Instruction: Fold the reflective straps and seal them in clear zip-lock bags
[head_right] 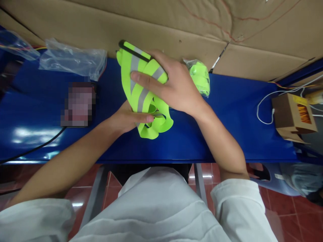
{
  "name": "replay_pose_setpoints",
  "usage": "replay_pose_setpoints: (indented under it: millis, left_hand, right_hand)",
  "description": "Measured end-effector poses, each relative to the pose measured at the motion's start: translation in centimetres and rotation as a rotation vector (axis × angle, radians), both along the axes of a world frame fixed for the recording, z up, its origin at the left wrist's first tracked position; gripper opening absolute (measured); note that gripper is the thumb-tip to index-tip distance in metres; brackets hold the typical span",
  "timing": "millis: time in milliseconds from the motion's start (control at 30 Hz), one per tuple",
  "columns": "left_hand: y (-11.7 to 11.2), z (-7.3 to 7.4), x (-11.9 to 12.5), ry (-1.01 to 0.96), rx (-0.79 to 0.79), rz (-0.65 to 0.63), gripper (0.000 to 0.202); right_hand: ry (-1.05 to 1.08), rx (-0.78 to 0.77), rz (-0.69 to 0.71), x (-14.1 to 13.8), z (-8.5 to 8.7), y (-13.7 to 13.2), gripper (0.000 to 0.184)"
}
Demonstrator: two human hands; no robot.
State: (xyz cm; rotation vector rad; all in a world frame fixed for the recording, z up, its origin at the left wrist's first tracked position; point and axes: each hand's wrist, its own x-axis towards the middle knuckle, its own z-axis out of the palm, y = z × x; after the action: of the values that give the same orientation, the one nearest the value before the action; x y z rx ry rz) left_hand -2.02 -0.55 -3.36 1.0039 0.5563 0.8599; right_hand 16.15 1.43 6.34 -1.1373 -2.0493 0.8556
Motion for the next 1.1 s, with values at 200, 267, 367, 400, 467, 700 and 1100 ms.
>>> replay_pose_setpoints:
  millis: [200, 267, 367, 400, 467, 700, 1100]
  left_hand:
    - [0.0, 0.4, 0.5, 0.148, 0.018, 0.019, 0.039]
    - [0.4, 0.3, 0.1, 0.239, 0.059, 0.005, 0.038]
    - [1.0, 0.4, -0.6, 0.283, 0.139, -0.079, 0.033]
    - [1.1, 0.4, -0.8, 0.289, 0.176, -0.09, 0.033]
    - [1.1, 0.5, -1.1, 0.318, 0.261, -0.084, 0.033]
    - [1.1, 1.1, -1.5, 0.365, 0.41, -0.037, 0.031]
    - [1.2, 1.5, -1.1, 0.347, 0.217, 0.003, 0.043]
  right_hand:
    - [0.078, 0.093, 0.067, 0.1, -0.4, 0.1, 0.039]
    - [0.091, 0.032, 0.014, 0.7, -0.3, 0.2, 0.036]
    - [0.144, -0.194, -0.036, 1.5, 0.0, 0.7, 0.036]
    - [0.165, -0.292, -0.016, 1.8, 0.0, 0.9, 0.037]
    - [0.197, -0.476, 0.041, 2.1, 0.0, 1.4, 0.039]
    - [0.384, -0.649, 0.159, 2.2, -1.6, 2.9, 0.034]
    - [0.466, -0.637, 0.047, 1.7, -3.3, 4.0, 0.025]
